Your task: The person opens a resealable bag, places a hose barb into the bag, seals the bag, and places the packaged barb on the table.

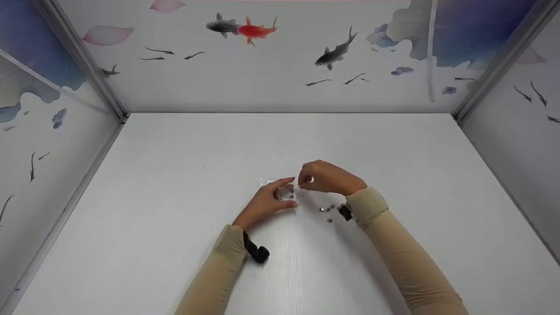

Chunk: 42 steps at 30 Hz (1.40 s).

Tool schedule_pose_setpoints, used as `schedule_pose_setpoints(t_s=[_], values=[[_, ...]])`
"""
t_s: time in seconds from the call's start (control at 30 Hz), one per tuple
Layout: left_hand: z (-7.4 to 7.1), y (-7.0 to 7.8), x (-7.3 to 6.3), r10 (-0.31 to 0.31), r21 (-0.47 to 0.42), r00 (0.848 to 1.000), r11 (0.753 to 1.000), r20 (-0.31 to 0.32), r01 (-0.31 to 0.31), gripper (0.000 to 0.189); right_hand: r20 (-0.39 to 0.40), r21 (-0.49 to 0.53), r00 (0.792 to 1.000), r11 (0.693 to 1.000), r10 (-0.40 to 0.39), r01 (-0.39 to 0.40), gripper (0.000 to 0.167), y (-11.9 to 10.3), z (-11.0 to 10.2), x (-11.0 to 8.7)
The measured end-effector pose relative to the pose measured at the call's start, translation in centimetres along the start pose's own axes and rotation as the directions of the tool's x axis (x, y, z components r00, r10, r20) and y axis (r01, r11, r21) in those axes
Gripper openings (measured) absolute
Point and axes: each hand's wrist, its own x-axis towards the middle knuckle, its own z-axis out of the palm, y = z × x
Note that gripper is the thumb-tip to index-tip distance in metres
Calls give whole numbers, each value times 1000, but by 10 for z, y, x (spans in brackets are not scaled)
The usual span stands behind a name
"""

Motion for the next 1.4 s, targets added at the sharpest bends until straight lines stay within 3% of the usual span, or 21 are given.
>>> schedule_pose_setpoints(t_s=[0.53,0.93,1.17,1.4], values=[[0,0,1,3,-28,1000,1000,23,-3,70,9,13,1000,1000,-6,6,14,1,1,-3],[-1,1,-1,-3,9,1000,1000,21,3,69,89,4,990,994,108,-109,17,6,4,-15],[-1,2,-1,-3,0,1000,1000,17,3,69,144,35,971,980,191,-198,17,10,4,-26],[0,1,-1,-18,19,1000,1000,9,18,69,159,62,967,976,198,-210,17,17,4,-40]])
